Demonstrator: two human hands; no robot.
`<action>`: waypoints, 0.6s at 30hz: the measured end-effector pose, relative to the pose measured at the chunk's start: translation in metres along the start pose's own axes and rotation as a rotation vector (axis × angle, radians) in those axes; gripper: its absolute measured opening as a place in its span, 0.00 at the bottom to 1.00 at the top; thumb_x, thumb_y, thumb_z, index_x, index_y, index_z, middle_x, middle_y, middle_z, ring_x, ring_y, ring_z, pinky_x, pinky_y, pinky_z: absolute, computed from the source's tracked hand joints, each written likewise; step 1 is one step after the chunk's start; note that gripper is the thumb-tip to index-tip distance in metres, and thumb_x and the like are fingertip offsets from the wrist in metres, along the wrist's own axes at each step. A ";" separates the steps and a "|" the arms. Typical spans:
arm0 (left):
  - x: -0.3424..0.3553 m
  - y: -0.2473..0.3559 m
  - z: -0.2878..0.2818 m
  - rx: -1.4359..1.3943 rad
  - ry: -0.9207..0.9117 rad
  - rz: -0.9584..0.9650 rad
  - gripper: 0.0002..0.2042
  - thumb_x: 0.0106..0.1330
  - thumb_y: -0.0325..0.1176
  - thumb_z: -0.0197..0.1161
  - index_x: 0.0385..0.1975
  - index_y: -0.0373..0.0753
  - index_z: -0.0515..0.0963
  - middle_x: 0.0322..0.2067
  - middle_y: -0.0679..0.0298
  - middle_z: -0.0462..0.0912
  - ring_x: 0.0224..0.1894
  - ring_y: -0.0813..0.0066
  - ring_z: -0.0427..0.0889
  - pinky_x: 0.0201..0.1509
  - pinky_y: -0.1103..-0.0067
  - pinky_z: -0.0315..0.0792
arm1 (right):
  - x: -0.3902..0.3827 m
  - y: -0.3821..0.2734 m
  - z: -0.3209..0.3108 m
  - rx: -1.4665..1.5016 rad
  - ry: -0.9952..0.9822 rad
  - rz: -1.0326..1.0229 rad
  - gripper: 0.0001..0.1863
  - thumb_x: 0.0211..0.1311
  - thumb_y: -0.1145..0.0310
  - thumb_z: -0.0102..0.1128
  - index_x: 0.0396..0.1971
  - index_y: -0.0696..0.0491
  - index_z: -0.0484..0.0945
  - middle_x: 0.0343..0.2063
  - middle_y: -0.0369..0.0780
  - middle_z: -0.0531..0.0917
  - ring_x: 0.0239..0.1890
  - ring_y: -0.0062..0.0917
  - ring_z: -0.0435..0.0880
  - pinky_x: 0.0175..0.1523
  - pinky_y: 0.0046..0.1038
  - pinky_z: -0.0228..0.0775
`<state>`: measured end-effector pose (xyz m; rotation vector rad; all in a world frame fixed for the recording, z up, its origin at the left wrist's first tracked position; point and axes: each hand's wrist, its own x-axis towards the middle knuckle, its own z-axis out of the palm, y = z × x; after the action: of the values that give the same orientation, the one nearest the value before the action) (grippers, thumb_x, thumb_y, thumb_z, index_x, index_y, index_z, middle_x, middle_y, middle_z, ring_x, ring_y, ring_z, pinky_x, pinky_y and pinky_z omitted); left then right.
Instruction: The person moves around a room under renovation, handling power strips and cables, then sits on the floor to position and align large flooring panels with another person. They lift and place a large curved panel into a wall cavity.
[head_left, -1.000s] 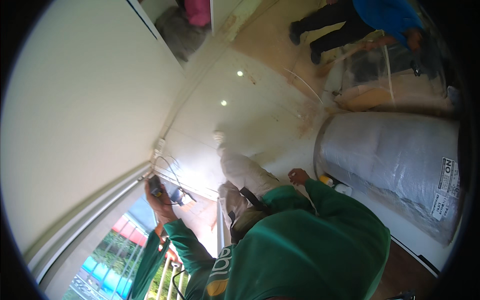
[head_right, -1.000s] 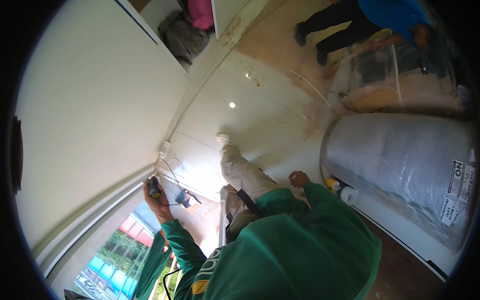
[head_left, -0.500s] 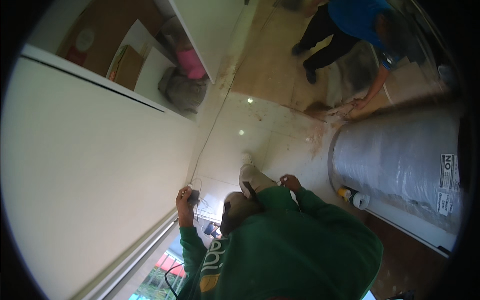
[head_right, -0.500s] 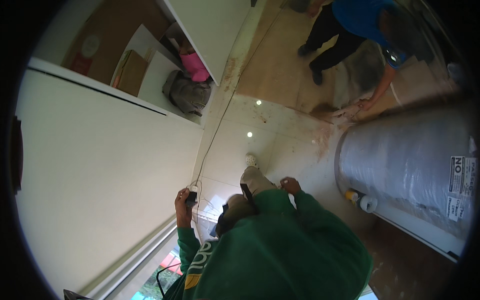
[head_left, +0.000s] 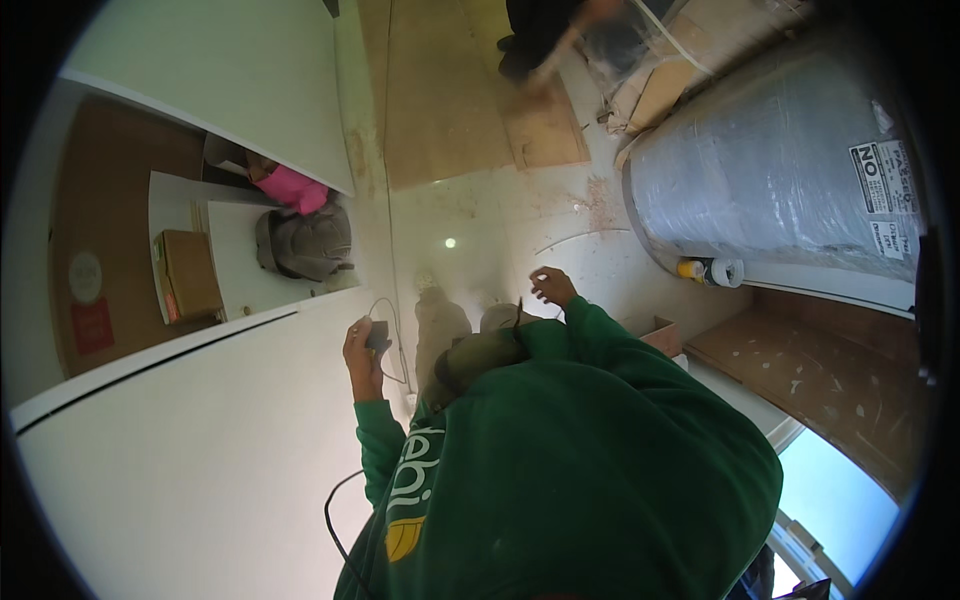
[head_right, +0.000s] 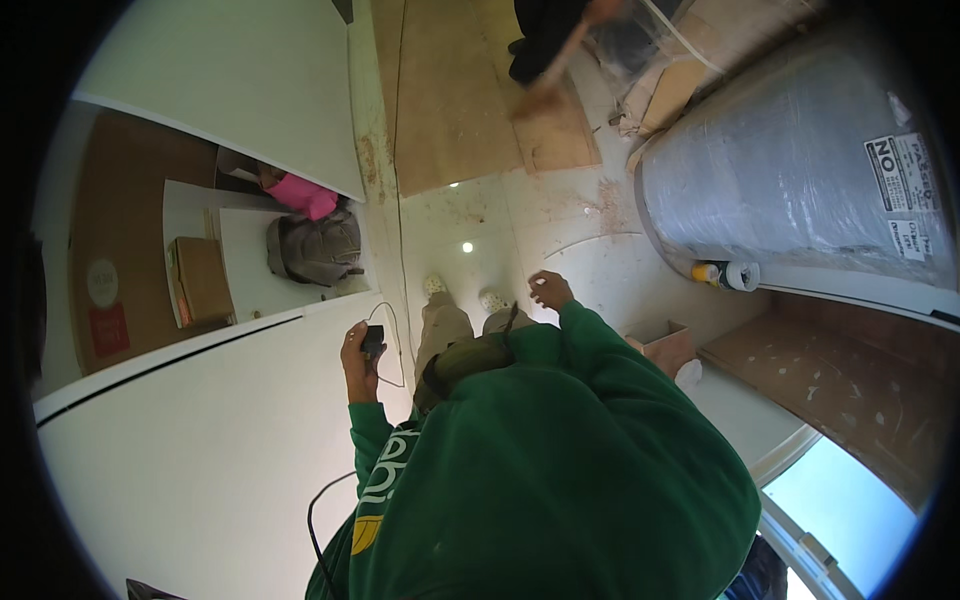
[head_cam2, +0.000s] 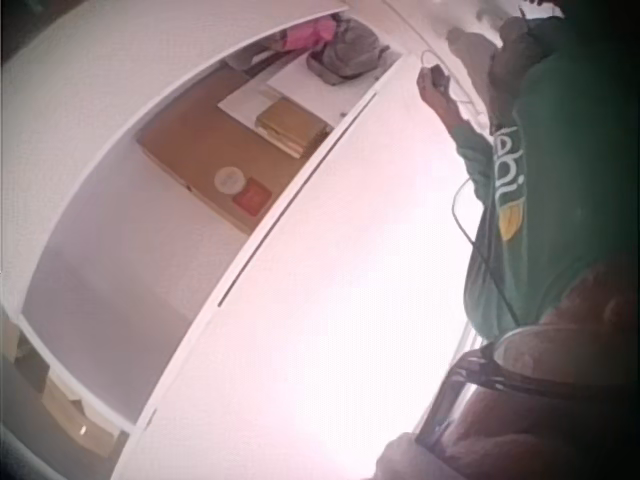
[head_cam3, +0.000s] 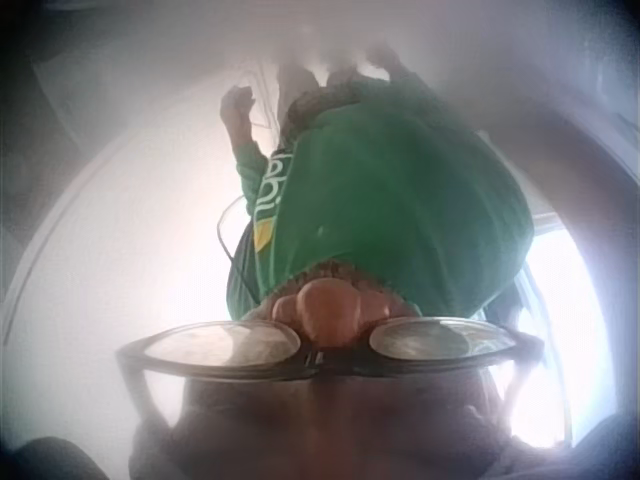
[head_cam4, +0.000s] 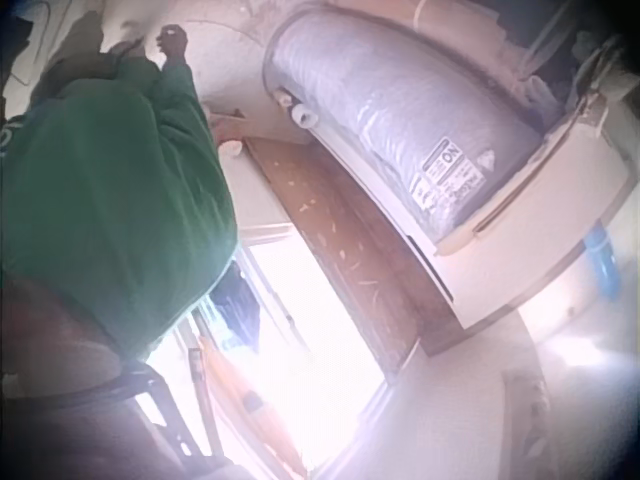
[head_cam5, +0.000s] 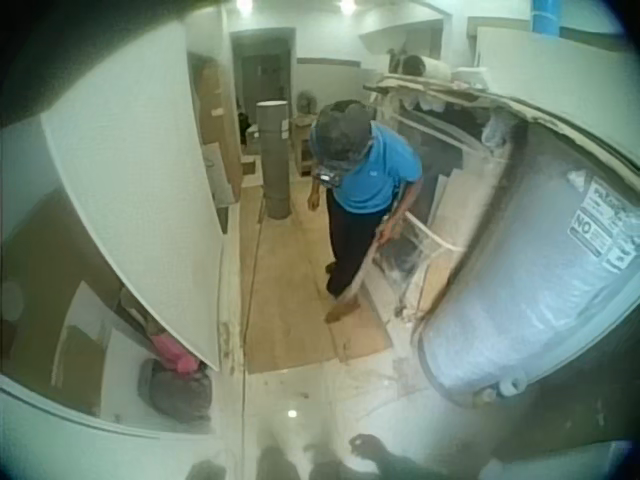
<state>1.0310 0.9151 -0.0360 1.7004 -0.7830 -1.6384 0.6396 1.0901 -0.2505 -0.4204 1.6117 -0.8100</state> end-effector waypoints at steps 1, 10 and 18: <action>0.015 0.007 0.003 0.016 -0.028 -0.001 0.15 0.68 0.39 0.69 0.49 0.40 0.80 0.40 0.62 0.83 0.39 0.73 0.83 0.41 0.71 0.82 | 0.000 0.018 -0.006 0.025 0.034 0.004 0.10 0.70 0.65 0.60 0.46 0.51 0.83 0.31 0.41 0.88 0.27 0.23 0.85 0.27 0.27 0.78; 0.154 0.100 0.005 0.019 -0.234 -0.019 0.13 0.65 0.35 0.69 0.46 0.38 0.81 0.38 0.61 0.83 0.40 0.69 0.84 0.40 0.69 0.82 | -0.014 0.028 0.062 0.197 0.243 0.283 0.09 0.70 0.68 0.57 0.46 0.50 0.82 0.29 0.40 0.86 0.23 0.23 0.82 0.28 0.30 0.79; 0.223 0.141 0.033 -0.020 -0.360 -0.065 0.12 0.65 0.37 0.71 0.44 0.40 0.81 0.33 0.65 0.83 0.32 0.74 0.84 0.38 0.72 0.85 | 0.011 -0.019 0.122 0.008 0.383 -0.043 0.09 0.63 0.68 0.65 0.42 0.49 0.88 0.28 0.39 0.88 0.29 0.21 0.85 0.31 0.28 0.78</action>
<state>1.0101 0.6519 -0.0629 1.4479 -0.8810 -2.0227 0.7514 1.0370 -0.2485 -0.3067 1.9563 -0.9723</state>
